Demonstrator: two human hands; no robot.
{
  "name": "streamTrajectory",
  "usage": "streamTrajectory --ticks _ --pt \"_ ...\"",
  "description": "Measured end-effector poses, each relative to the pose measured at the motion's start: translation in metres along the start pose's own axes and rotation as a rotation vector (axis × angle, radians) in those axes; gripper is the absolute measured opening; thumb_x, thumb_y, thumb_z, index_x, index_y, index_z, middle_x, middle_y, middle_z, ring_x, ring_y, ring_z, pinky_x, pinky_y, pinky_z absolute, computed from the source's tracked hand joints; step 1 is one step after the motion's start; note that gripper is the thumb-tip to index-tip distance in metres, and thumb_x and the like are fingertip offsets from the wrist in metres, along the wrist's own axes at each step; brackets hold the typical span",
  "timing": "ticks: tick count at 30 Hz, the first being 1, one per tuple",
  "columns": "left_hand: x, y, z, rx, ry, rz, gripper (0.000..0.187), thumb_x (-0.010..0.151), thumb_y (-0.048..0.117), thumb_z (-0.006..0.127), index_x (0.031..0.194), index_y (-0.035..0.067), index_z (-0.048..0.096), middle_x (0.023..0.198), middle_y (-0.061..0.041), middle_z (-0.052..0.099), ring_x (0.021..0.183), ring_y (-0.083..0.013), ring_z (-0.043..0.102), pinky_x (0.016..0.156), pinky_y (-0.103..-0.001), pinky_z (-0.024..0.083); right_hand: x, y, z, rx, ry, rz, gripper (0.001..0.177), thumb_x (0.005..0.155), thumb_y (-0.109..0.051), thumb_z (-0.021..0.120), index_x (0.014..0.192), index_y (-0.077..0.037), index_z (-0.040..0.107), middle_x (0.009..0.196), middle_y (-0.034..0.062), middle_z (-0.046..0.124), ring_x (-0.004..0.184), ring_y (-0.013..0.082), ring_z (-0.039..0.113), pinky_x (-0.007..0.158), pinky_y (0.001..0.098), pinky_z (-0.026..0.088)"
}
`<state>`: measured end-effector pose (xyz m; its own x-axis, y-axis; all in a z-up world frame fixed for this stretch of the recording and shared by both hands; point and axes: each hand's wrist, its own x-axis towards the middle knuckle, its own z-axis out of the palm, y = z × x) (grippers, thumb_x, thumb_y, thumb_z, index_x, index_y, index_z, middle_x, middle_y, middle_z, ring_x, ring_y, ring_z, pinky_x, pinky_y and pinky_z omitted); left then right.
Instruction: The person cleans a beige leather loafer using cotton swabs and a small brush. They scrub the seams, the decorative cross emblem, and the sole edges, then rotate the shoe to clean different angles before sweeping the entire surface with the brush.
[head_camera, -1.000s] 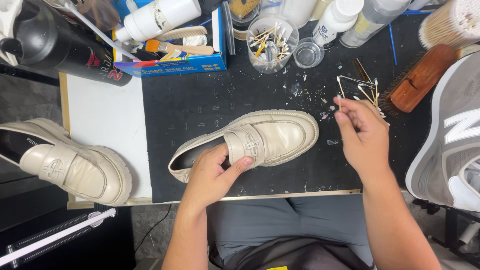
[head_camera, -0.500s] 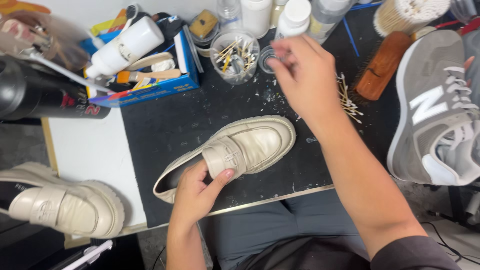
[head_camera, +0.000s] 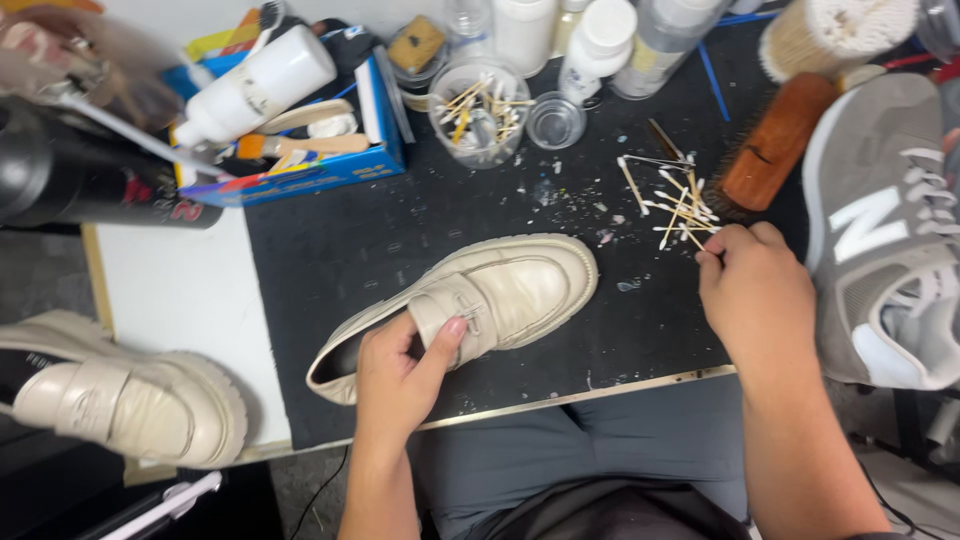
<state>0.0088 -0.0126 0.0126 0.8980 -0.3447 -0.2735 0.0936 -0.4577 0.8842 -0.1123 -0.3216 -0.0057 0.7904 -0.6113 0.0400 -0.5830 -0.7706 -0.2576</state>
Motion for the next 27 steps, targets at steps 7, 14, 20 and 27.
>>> streamTrajectory --ticks 7,14,20,27 --pt "-0.003 0.007 0.000 0.003 0.056 0.144 0.025 0.091 0.024 0.072 0.104 0.004 0.078 0.081 -0.008 0.080 0.069 -0.0142 0.075 0.063 -0.028 0.054 -0.001 0.002 -0.003 0.171 -0.079 0.015 0.012 0.094 -0.010 0.074 0.104 -0.004 0.071 0.098 0.0124 0.071 0.086 0.0318 0.068 0.076 0.0424 0.053" --pt "-0.017 0.017 -0.006 0.035 0.105 0.253 0.024 0.095 0.021 0.070 0.108 0.001 0.075 0.092 -0.012 0.080 0.084 -0.0202 0.079 0.073 -0.030 0.057 -0.001 -0.003 -0.009 0.412 -0.135 -0.077 0.016 0.097 -0.007 0.069 0.110 -0.001 0.065 0.097 0.0119 0.069 0.082 0.0213 0.068 0.074 0.0341 0.053" --pt "-0.028 0.011 0.001 0.133 0.247 0.425 0.019 0.094 0.015 0.075 0.106 0.000 0.074 0.095 -0.015 0.077 0.086 -0.0283 0.076 0.076 -0.032 0.056 -0.002 -0.008 0.020 0.949 -0.196 -0.113 0.010 0.102 -0.003 0.064 0.108 0.001 0.058 0.097 0.0088 0.068 0.085 0.0100 0.065 0.075 0.0255 0.053" --pt "-0.040 -0.001 0.009 0.034 0.244 0.456 0.022 0.093 0.010 0.075 0.113 0.002 0.073 0.103 -0.013 0.078 0.095 -0.0248 0.077 0.086 -0.032 0.057 -0.001 -0.029 0.040 1.380 -0.260 -0.239 0.004 0.109 0.000 0.055 0.112 0.000 0.057 0.108 0.0125 0.069 0.092 0.0162 0.068 0.086 0.0315 0.058"
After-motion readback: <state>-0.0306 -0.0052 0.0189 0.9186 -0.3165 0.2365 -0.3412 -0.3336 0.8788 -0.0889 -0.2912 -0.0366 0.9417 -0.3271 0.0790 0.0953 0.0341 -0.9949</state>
